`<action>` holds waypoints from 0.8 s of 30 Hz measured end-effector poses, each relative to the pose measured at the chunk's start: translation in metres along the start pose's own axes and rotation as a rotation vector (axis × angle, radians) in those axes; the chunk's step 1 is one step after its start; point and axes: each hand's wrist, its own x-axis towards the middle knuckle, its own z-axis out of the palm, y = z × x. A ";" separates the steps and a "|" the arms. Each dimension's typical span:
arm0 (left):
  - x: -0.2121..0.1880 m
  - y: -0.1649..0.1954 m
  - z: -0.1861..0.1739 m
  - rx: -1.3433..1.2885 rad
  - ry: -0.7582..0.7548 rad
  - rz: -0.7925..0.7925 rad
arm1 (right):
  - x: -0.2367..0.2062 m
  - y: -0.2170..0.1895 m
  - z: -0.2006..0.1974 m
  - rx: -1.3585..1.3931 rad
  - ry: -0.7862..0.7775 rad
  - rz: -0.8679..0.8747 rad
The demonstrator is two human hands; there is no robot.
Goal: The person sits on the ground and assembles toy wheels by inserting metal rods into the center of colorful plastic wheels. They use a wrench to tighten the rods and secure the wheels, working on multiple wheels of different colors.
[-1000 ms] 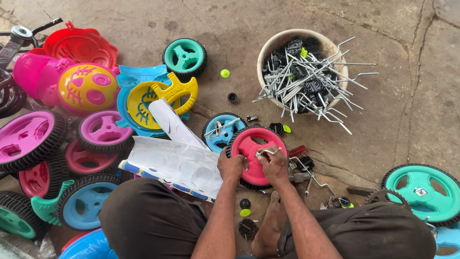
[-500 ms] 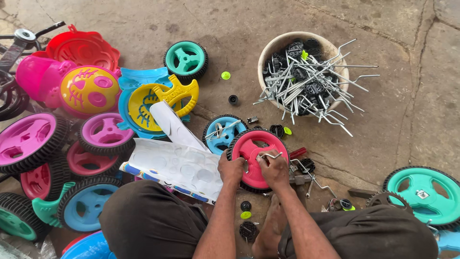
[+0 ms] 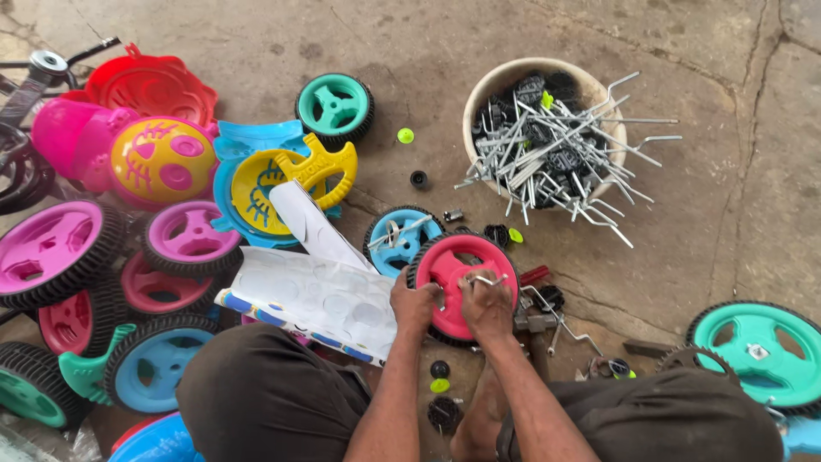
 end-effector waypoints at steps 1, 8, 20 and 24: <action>-0.003 -0.001 0.000 -0.075 -0.039 0.022 | 0.001 0.000 0.000 -0.051 -0.010 0.034; -0.005 -0.008 -0.003 -0.103 0.005 0.056 | -0.004 0.010 -0.006 0.243 0.007 -0.132; -0.002 0.004 0.008 0.156 0.090 -0.078 | 0.002 0.020 -0.005 0.284 -0.070 -0.002; 0.003 0.004 0.013 0.176 0.060 -0.079 | 0.007 0.021 -0.005 0.283 -0.049 0.037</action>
